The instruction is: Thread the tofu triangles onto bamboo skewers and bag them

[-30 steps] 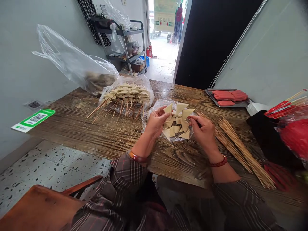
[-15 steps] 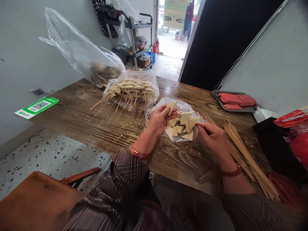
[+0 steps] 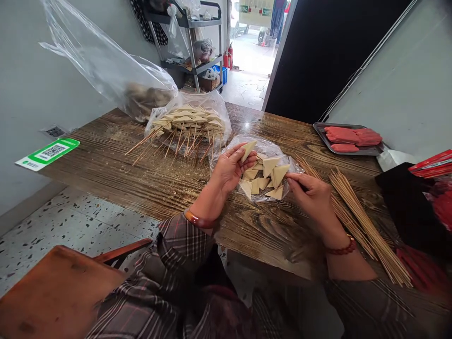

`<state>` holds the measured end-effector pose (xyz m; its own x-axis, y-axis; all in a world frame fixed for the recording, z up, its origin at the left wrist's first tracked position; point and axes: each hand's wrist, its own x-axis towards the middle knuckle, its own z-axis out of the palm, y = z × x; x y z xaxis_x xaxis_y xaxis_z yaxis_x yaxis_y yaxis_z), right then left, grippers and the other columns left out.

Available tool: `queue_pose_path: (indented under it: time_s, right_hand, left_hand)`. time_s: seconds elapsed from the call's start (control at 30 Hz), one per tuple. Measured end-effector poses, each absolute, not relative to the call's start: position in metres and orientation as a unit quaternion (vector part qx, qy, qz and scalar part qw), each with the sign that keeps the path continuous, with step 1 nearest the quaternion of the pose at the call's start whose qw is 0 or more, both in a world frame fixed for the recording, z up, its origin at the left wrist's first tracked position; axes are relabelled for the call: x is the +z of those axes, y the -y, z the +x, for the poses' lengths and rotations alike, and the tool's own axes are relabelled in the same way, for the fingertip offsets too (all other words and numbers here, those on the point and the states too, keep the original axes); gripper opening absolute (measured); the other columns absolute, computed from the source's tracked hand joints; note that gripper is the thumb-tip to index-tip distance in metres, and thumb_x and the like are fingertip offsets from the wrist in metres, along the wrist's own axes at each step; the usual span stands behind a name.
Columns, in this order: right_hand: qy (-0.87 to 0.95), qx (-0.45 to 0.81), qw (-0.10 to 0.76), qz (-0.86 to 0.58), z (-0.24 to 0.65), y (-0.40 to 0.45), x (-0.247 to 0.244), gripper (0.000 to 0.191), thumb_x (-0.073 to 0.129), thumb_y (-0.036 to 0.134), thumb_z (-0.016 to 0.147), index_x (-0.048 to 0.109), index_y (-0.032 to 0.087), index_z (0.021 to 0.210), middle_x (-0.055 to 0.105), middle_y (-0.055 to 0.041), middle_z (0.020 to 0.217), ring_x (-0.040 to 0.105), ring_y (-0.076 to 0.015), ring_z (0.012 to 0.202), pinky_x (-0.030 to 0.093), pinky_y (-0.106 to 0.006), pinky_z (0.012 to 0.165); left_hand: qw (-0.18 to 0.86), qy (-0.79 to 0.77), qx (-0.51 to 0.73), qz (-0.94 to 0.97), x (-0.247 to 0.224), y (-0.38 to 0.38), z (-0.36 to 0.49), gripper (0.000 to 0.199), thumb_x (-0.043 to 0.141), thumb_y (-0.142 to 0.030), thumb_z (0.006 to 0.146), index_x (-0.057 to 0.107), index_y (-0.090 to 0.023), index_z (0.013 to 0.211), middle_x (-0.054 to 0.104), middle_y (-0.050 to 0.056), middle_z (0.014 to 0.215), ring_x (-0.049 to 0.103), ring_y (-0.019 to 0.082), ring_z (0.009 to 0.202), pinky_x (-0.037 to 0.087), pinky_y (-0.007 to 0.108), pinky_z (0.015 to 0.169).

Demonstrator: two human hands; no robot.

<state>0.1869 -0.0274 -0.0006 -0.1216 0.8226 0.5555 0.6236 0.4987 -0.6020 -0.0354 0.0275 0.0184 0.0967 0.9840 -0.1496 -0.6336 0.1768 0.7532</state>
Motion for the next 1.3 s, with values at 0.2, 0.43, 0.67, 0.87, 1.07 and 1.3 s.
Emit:
queue_pose_path:
  time_s: [0.2,0.43,0.67,0.87,1.07,1.3]
  right_hand:
    - [0.742,0.112,0.443,-0.490,0.1886,0.0252,-0.0036,0.019,0.059,0.028,0.089,0.076,0.024,0.096,0.078,-0.0045,0.096,0.074,-0.0216,0.088,0.058,-0.037,0.083]
    - [0.735,0.115,0.449,-0.496,0.1888,0.0249,-0.0045,0.019,0.059,0.030,0.089,0.077,0.025,0.095,0.078,-0.0041,0.094,0.074,-0.0215,0.084,0.059,-0.036,0.078]
    - [0.742,0.101,0.445,-0.492,0.1891,0.0243,-0.0048,0.019,0.059,0.029,0.088,0.077,0.024,0.095,0.078,-0.0044,0.093,0.074,-0.0217,0.084,0.059,-0.036,0.079]
    - [0.753,0.087,0.443,-0.480,0.1922,0.0231,-0.0058,0.018,0.060,0.028,0.089,0.076,0.025,0.097,0.078,-0.0040,0.095,0.074,-0.0214,0.087,0.059,-0.036,0.080]
    - [0.750,0.092,0.442,-0.483,0.1937,0.0230,-0.0061,0.018,0.060,0.028,0.089,0.076,0.026,0.097,0.078,-0.0034,0.095,0.074,-0.0215,0.087,0.059,-0.036,0.080]
    - [0.756,0.084,0.443,-0.475,0.1944,0.0220,-0.0074,0.019,0.060,0.027,0.089,0.076,0.025,0.098,0.078,-0.0038,0.095,0.074,-0.0211,0.088,0.059,-0.035,0.081]
  left_hand:
    - [0.695,-0.326,0.583,0.266,0.0195,-0.0260,-0.0352,0.020,0.063,-0.016,0.087,0.064,-0.013,0.107,0.073,0.005,0.079,0.068,0.009,0.064,0.054,0.020,0.065]
    - [0.701,-0.329,0.580,0.253,0.0185,-0.0265,-0.0345,0.019,0.059,-0.013,0.089,0.065,-0.013,0.107,0.073,0.005,0.079,0.068,0.009,0.064,0.055,0.022,0.068]
    - [0.703,-0.320,0.579,0.261,0.0185,-0.0252,-0.0344,0.021,0.056,-0.013,0.090,0.065,-0.013,0.109,0.073,0.005,0.079,0.068,0.009,0.065,0.054,0.023,0.070]
    - [0.701,-0.325,0.578,0.263,0.0188,-0.0252,-0.0341,0.017,0.056,-0.014,0.090,0.065,-0.012,0.105,0.073,0.005,0.078,0.067,0.009,0.065,0.054,0.022,0.069]
    - [0.703,-0.330,0.573,0.261,0.0201,-0.0245,-0.0338,0.017,0.056,-0.013,0.091,0.066,-0.013,0.105,0.073,0.005,0.078,0.066,0.009,0.065,0.054,0.022,0.070]
    - [0.712,-0.321,0.570,0.256,0.0210,-0.0247,-0.0341,0.017,0.054,-0.012,0.091,0.064,-0.010,0.105,0.072,0.005,0.075,0.066,0.009,0.061,0.054,0.020,0.064]
